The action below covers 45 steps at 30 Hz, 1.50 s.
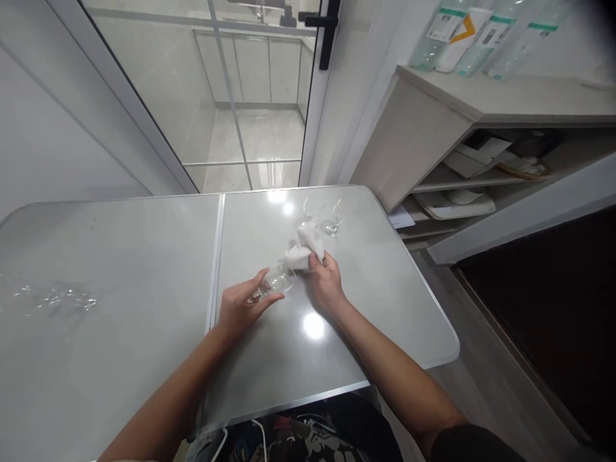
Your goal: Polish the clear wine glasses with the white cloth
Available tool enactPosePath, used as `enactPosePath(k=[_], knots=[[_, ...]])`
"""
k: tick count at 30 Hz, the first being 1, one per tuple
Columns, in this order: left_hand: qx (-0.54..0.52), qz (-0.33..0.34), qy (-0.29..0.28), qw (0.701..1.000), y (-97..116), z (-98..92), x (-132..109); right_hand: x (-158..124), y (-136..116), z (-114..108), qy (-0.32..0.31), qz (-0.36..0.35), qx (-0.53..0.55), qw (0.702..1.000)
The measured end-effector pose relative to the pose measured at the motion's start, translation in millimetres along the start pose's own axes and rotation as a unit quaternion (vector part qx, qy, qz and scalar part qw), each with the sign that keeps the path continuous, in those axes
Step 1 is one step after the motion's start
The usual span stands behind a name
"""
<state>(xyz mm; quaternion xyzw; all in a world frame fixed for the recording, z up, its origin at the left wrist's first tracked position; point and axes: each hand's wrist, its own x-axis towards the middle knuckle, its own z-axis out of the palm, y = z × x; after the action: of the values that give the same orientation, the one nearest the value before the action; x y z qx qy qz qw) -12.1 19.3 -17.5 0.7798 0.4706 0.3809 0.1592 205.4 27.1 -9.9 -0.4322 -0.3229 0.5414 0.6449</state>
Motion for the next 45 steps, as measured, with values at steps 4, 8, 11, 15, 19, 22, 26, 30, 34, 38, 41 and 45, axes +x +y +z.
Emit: enactPosePath(k=[4, 8, 11, 15, 19, 22, 26, 30, 34, 38, 41, 45], knots=[[-0.075, -0.028, -0.116, 0.99, 1.6, -3.0, 4.2, -7.9, -0.5, -1.7, -0.126, 0.04, -0.017, 0.991], [-0.197, -0.14, -0.187, 0.952, 2.7, -7.6, 9.9, -9.1, -10.2, -10.2, -0.222, 0.024, -0.039, 0.974], [-0.257, -0.201, -0.203, 0.923, 3.6, -9.0, 12.5, -3.5, -15.3, -15.3, -0.236, 0.044, -0.044, 0.97], [-0.277, -0.209, -0.233, 0.909, 2.0, -13.1, 16.3, 3.7, -20.8, -18.5, -0.254, 0.051, -0.113, 0.959], [-0.235, -0.18, -0.306, 0.905, -4.0, -25.3, 23.3, 3.6, -26.3, -17.5, -0.329, 0.008, -0.217, 0.919], [-0.197, -0.15, -0.353, 0.902, -6.2, -32.4, 27.0, -1.8, -23.8, -13.4, -0.347, -0.032, -0.293, 0.891], [-0.151, -0.123, -0.354, 0.915, -2.7, -28.7, 25.1, -9.7, -16.6, -6.6, -0.349, -0.014, -0.285, 0.893], [-0.102, -0.138, -0.317, 0.933, -0.4, -19.1, 16.9, -10.2, -17.2, -5.2, -0.359, 0.011, -0.243, 0.901], [0.011, -0.031, -0.301, 0.953, -2.6, -14.5, 7.6, -8.0, -16.5, -6.4, -0.374, 0.141, -0.214, 0.891], [0.088, 0.025, -0.265, 0.96, -2.1, -11.6, 3.6, -9.6, -9.1, -1.9, -0.303, 0.198, -0.159, 0.918], [0.073, -0.002, -0.258, 0.963, 3.7, -8.6, 5.1, -10.6, -10.2, -0.6, -0.286, 0.131, -0.18, 0.932], [-0.053, -0.096, -0.274, 0.956, 15.1, -10.1, 11.2, -8.6, -25.4, -10.0, -0.323, 0.003, -0.221, 0.92]])
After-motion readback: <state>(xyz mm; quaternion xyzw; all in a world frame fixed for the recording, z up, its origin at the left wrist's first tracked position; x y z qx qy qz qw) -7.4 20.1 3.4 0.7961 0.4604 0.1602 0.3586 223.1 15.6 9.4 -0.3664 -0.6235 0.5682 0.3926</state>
